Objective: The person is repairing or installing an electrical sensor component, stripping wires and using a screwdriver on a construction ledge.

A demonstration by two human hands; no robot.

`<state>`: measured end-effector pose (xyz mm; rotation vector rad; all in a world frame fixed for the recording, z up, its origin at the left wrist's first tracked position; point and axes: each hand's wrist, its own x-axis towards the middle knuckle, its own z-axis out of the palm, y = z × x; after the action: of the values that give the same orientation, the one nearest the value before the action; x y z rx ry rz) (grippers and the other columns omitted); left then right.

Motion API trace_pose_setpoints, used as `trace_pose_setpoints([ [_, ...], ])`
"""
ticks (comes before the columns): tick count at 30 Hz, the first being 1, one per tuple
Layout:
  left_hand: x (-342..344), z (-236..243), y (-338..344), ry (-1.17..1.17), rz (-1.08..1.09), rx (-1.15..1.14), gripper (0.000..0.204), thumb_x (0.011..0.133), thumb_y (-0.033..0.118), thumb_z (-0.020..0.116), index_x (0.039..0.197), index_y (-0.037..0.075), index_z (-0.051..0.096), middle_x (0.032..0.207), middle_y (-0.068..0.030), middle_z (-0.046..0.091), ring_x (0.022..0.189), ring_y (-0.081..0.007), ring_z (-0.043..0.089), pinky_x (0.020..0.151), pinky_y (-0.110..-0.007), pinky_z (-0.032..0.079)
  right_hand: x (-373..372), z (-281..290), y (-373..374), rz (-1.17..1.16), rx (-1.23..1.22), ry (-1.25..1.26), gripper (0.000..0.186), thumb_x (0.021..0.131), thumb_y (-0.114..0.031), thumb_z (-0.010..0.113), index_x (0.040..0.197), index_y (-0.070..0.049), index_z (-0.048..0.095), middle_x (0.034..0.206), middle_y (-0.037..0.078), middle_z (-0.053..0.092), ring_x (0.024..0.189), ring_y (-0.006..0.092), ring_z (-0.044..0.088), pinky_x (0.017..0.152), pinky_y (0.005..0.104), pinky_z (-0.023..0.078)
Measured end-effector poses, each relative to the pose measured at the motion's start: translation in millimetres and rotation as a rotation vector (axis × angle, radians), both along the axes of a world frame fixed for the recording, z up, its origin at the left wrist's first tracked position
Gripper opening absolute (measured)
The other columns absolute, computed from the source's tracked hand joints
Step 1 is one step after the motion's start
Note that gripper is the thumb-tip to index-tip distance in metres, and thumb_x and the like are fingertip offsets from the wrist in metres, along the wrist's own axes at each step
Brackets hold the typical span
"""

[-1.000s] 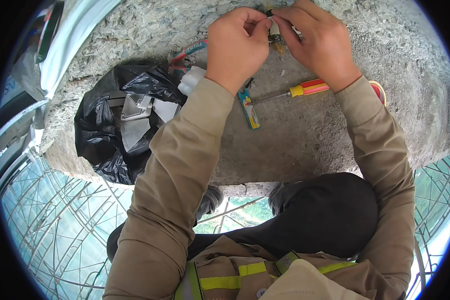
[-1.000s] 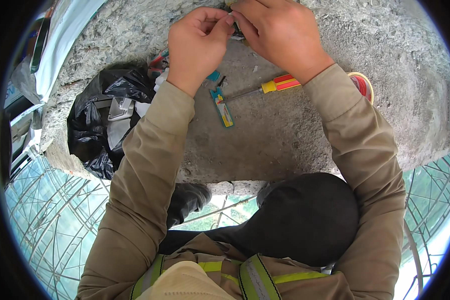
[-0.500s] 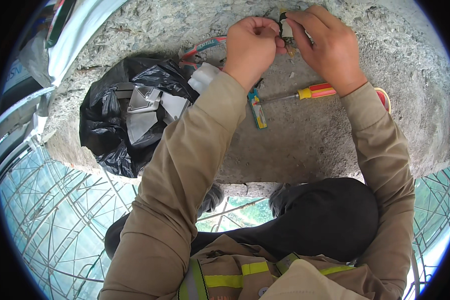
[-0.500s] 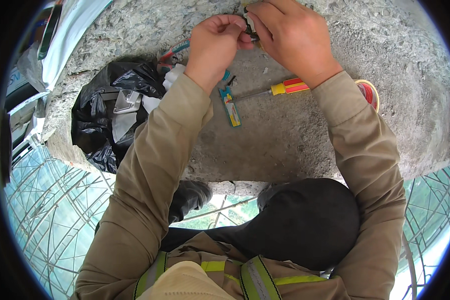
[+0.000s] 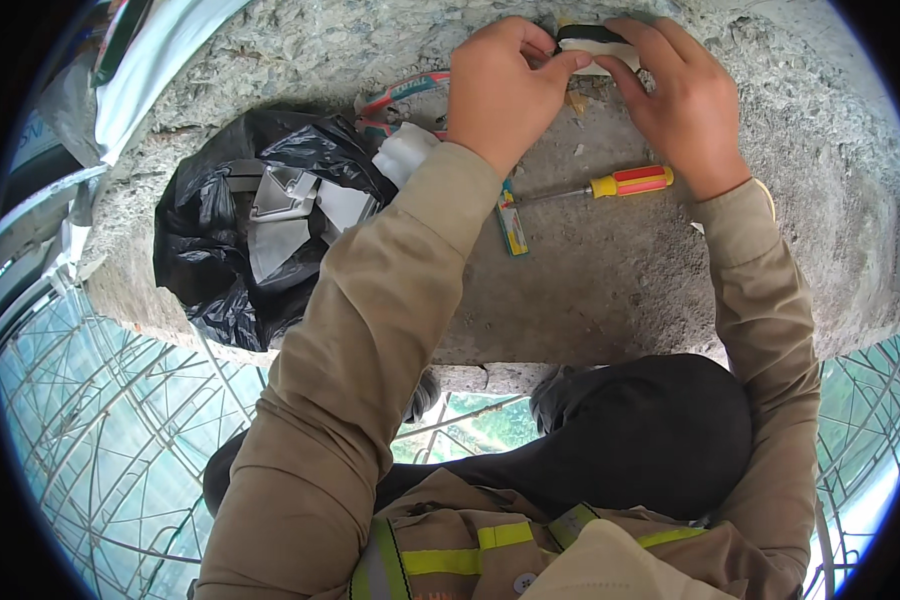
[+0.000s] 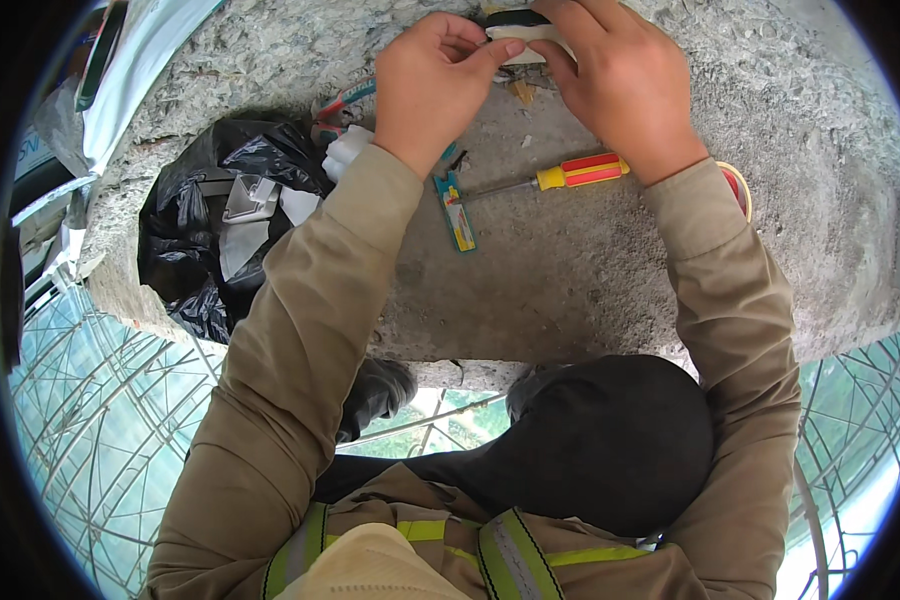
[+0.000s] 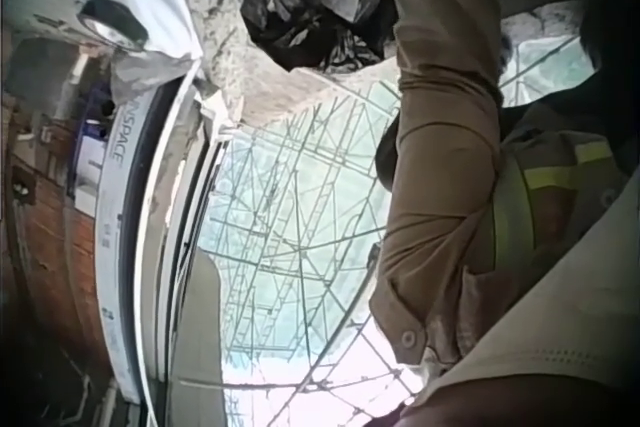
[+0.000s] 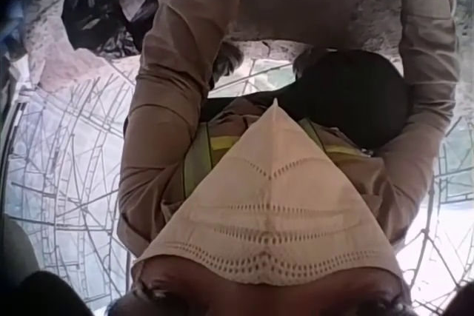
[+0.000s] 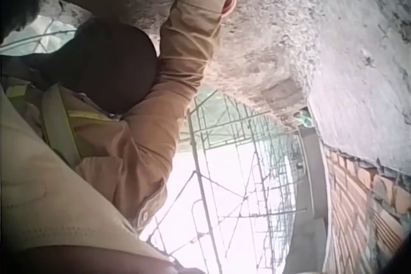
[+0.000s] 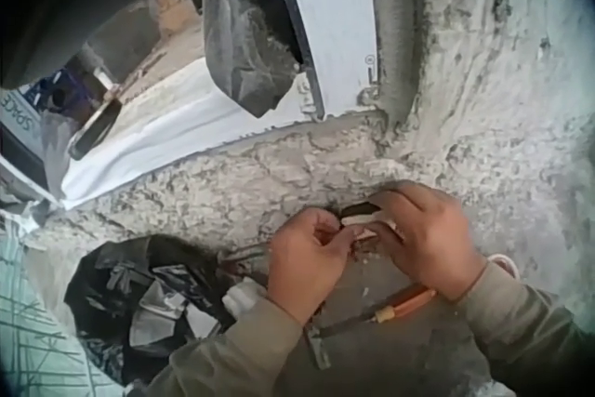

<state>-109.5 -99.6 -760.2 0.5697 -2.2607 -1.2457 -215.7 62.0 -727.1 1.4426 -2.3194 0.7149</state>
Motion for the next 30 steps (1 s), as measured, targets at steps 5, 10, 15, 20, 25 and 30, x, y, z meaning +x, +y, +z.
trace_pose_setpoints([
  [5, 1, 31, -1, -0.083, -0.162, -0.276, 0.018, 0.091, 0.012, 0.074, 0.091, -0.003, 0.066, 0.082, -0.0221, 0.064, 0.074, -0.0384, 0.065, 0.066, -0.046, 0.051, -23, -30, -32, 0.320, -0.653, -0.090, 0.034, 0.078, -0.009, 0.082, 0.110, -0.005, 0.069, 0.094, 0.014, 0.066, 0.079, 0.0374, 0.067, 0.067, 0.0451, 0.055],
  [10, 9, 49, 2, -0.198, -0.188, -0.320, 0.028, 0.092, 0.022, 0.078, 0.089, 0.000, 0.062, 0.083, -0.0192, 0.062, 0.075, -0.0387, 0.062, 0.068, -0.049, 0.050, -7, 16, 12, 0.054, -0.027, -0.026, 0.036, 0.077, -0.011, 0.083, 0.109, -0.006, 0.068, 0.094, 0.015, 0.066, 0.081, 0.0389, 0.067, 0.068, 0.0464, 0.054],
  [15, -2, 51, -6, -0.232, -0.227, -0.447, 0.028, 0.094, 0.023, 0.075, 0.085, 0.000, 0.062, 0.081, -0.0189, 0.060, 0.074, -0.0392, 0.060, 0.066, -0.049, 0.049, -14, 22, 17, 0.117, -0.047, -0.041, 0.031, 0.079, -0.010, 0.082, 0.107, -0.006, 0.069, 0.088, 0.015, 0.067, 0.078, 0.0384, 0.067, 0.067, 0.0466, 0.054],
  [20, 1, 40, -23, -0.365, -0.305, -0.498, 0.024, 0.097, 0.020, 0.074, 0.089, -0.001, 0.066, 0.079, -0.0144, 0.065, 0.070, -0.0291, 0.063, 0.063, -0.041, 0.050, -30, -6, 14, 0.406, -0.489, -0.184, 0.026, 0.082, -0.007, 0.080, 0.106, -0.006, 0.069, 0.089, 0.015, 0.070, 0.077, 0.0362, 0.070, 0.065, 0.0442, 0.056],
  [25, 11, 40, -17, -0.156, -0.170, -0.342, 0.019, 0.089, 0.023, 0.083, 0.098, 0.007, 0.079, 0.080, -0.0042, 0.075, 0.062, -0.0111, 0.064, 0.058, -0.028, 0.050, -35, 13, 43, 0.087, -0.057, -0.252, 0.022, 0.085, -0.005, 0.079, 0.104, -0.005, 0.068, 0.092, 0.015, 0.073, 0.077, 0.0332, 0.073, 0.066, 0.0394, 0.057],
  [30, -1, 42, -32, -0.095, -0.200, -0.359, 0.021, 0.088, 0.023, 0.084, 0.098, 0.005, 0.078, 0.081, -0.0027, 0.075, 0.065, -0.0080, 0.063, 0.058, -0.026, 0.050, -37, 18, 34, 0.126, -0.156, -0.279, 0.021, 0.087, -0.005, 0.080, 0.101, -0.005, 0.064, 0.088, 0.015, 0.072, 0.073, 0.0326, 0.073, 0.064, 0.0384, 0.056],
])
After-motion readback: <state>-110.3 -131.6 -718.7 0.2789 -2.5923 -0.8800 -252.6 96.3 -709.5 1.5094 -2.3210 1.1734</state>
